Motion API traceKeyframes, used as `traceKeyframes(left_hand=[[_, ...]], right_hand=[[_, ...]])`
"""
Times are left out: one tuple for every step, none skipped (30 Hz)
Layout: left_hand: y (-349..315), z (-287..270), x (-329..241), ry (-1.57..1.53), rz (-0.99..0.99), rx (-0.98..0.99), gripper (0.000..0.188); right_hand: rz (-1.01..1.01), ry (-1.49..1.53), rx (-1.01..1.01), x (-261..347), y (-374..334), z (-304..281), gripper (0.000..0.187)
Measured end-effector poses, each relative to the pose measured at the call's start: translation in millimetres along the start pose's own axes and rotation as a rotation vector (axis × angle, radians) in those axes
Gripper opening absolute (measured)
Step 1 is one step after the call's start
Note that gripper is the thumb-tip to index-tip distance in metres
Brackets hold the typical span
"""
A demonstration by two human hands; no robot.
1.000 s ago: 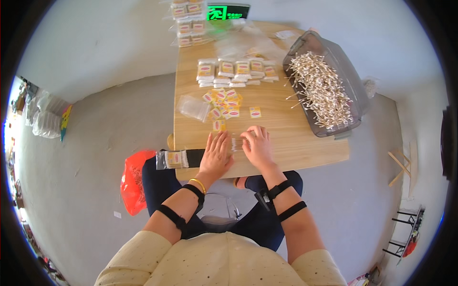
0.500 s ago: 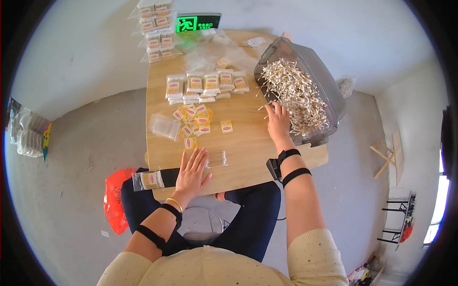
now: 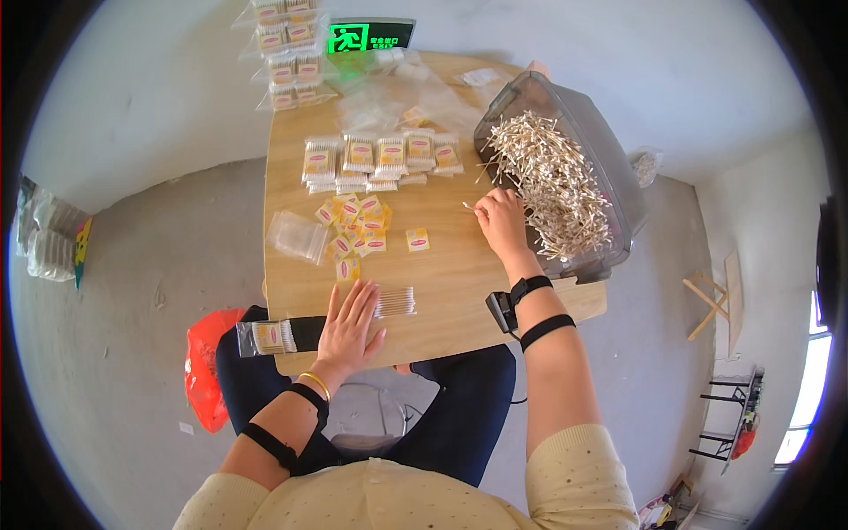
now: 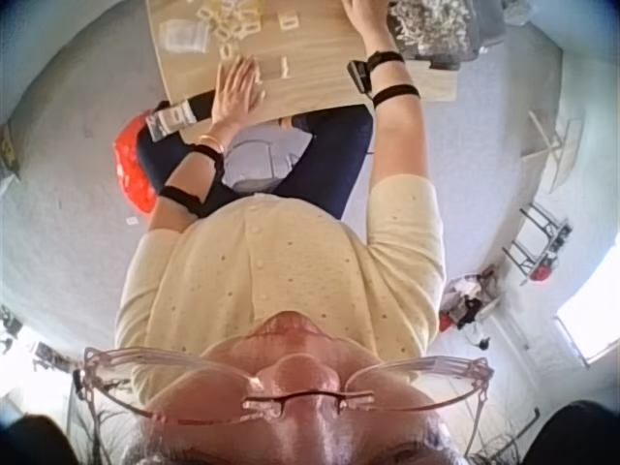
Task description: Packaging cotton swabs into small plastic bags and sealing them.
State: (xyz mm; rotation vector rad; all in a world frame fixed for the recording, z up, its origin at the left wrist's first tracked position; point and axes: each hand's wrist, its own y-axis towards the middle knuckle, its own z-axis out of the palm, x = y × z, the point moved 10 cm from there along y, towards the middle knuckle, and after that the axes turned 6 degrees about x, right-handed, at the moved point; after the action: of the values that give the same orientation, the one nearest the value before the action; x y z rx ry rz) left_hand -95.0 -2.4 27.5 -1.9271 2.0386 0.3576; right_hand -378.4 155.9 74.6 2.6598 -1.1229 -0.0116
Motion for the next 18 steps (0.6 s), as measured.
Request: traceKeyframes(left_hand=[[1, 0, 0, 0.004, -0.002, -0.004, 0.073], [1, 0, 0, 0.008, -0.004, -0.009, 0.073], [2, 1, 0, 0.010, -0.004, -0.007, 0.073], [2, 0, -1, 0.006, -0.003, -0.007, 0.073], [0, 0, 2, 0.003, -0.008, -0.006, 0.072], [-2, 2, 5, 0.008, -0.021, -0.003, 0.072], [-2, 1, 5, 0.013, -0.020, -0.008, 0.073], [-1, 2, 4, 0.017, -0.011, -0.014, 0.073], [-1, 4, 4, 0.024, -0.002, -0.019, 0.074], [1, 5, 2, 0.026, 0.001, -0.019, 0.074], [1, 4, 1, 0.020, 0.006, -0.022, 0.075], [2, 4, 0, 0.014, 0.011, -0.026, 0.076], [1, 2, 0, 0.013, 0.018, -0.045, 0.077], [0, 2, 1, 0.016, 0.014, -0.045, 0.077], [0, 3, 2, 0.008, 0.005, -0.042, 0.078], [-1, 2, 3, 0.001, -0.007, -0.039, 0.078], [-2, 1, 4, 0.002, -0.012, -0.039, 0.078], [-3, -1, 5, 0.000, -0.013, -0.044, 0.079]], right_hand=[[0.018, 0.066, -0.029, 2, -4, -1, 0.003], [0.019, 0.068, -0.029, 7, -9, 0, 0.003], [0.094, 0.173, -0.027, 5, -15, 3, 0.003], [0.166, 0.283, -0.024, 6, -22, 7, 0.002], [0.160, 0.294, -0.020, 24, -27, 6, 0.002], [0.140, 0.324, 0.066, 46, -32, 13, 0.001], [0.121, 0.350, 0.147, 67, -38, 17, 0.001], [0.119, 0.352, 0.143, 78, -44, 22, 0.001], [0.032, 0.392, 0.110, 97, -48, 23, 0.002], [-0.051, 0.427, 0.077, 114, -53, 24, 0.004], [-0.052, 0.430, 0.075, 125, -56, 29, 0.004], [-0.059, 0.418, 0.047, 137, -58, 30, 0.006], [-0.067, 0.407, 0.019, 148, -59, 29, 0.008], [-0.070, 0.411, 0.019, 156, -60, 30, 0.008], [-0.068, 0.435, 0.056, 162, -61, 33, 0.010], [-0.067, 0.460, 0.092, 169, -62, 34, 0.011], [-0.068, 0.497, 0.059, 172, -64, 28, 0.014], [-0.072, 0.499, 0.061, 175, -66, 29, 0.014]])
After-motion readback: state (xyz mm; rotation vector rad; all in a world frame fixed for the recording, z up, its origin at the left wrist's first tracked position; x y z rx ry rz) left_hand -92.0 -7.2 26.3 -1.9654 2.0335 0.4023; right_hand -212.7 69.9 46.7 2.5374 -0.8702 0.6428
